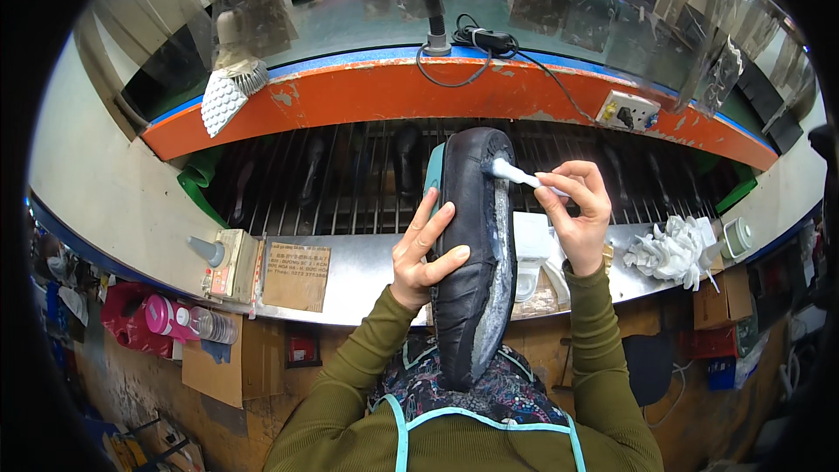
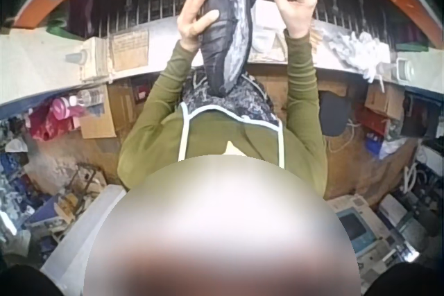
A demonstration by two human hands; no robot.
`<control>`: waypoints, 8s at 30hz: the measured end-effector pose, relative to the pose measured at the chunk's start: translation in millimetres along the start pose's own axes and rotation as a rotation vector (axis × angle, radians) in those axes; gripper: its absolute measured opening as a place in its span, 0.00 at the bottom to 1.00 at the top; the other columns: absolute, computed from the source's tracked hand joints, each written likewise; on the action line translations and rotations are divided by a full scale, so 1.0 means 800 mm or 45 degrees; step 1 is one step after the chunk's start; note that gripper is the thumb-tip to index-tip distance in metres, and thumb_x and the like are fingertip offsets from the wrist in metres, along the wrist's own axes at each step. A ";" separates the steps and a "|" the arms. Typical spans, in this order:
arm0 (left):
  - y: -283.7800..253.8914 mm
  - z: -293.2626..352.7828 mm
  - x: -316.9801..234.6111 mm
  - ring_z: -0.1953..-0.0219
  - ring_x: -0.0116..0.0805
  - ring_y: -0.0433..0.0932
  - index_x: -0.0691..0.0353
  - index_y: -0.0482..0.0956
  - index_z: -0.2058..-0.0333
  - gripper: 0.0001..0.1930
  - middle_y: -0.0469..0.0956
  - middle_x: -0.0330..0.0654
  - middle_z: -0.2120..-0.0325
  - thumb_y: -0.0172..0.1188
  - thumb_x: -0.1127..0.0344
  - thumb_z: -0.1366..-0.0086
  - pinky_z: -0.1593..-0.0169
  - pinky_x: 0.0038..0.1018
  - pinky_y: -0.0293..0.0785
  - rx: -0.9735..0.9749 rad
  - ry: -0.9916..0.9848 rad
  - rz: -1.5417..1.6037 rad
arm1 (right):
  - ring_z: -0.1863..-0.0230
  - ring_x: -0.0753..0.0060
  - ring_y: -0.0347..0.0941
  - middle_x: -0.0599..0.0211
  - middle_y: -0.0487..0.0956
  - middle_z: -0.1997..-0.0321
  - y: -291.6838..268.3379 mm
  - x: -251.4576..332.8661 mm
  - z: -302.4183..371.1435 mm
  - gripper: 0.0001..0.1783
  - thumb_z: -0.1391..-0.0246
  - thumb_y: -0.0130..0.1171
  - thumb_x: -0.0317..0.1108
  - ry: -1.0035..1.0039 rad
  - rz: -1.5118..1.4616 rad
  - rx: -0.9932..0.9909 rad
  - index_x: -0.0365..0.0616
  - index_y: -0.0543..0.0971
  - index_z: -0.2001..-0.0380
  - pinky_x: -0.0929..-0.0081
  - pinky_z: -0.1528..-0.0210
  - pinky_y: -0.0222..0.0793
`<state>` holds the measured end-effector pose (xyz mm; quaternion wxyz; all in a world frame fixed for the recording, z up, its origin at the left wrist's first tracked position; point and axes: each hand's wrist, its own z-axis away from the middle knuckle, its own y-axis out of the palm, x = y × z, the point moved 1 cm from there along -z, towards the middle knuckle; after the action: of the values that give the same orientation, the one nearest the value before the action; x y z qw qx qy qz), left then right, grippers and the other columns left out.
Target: The person scrubs a black shoe with a white brush, applying a white cleaning substance to the upper and sole. They repeatedly dip the brush into a container and continue scrubbing different areas of the shoe.
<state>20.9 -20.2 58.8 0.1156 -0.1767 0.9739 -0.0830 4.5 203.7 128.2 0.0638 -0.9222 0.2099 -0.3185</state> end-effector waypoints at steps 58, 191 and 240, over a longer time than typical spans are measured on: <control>-0.001 0.034 0.009 0.40 0.67 0.66 0.36 0.74 0.53 0.19 0.70 0.50 0.42 0.65 0.61 0.43 0.35 0.58 0.54 -0.049 -0.025 -0.373 | 0.68 0.83 0.69 0.69 0.72 0.63 0.002 0.064 0.151 0.09 0.50 0.66 0.24 0.626 -0.138 0.008 0.39 0.84 0.63 0.88 0.74 0.65; 0.069 0.021 -0.012 0.50 0.32 0.76 0.67 0.70 0.46 0.45 0.79 0.44 0.53 0.81 0.75 0.68 0.43 0.27 0.70 1.042 -1.614 1.077 | 0.65 0.75 0.68 0.65 0.73 0.65 -0.040 -0.018 0.043 0.09 0.53 0.67 0.27 0.234 -0.327 0.439 0.37 0.83 0.67 0.79 0.63 0.63; -0.024 0.094 0.003 0.52 0.42 0.77 0.66 0.65 0.41 0.47 0.73 0.52 0.49 0.50 0.27 0.42 0.43 0.37 0.72 -0.169 -1.855 1.341 | 0.72 0.84 0.70 0.74 0.79 0.74 -0.059 -0.140 0.313 0.06 0.47 0.65 0.29 1.644 -0.390 0.074 0.40 0.82 0.66 0.85 0.69 0.62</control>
<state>44.3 -47.8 -9.6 0.7169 0.2774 0.6167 0.1697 95.6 290.4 -120.1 -0.0960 -0.5635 0.0640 -0.8180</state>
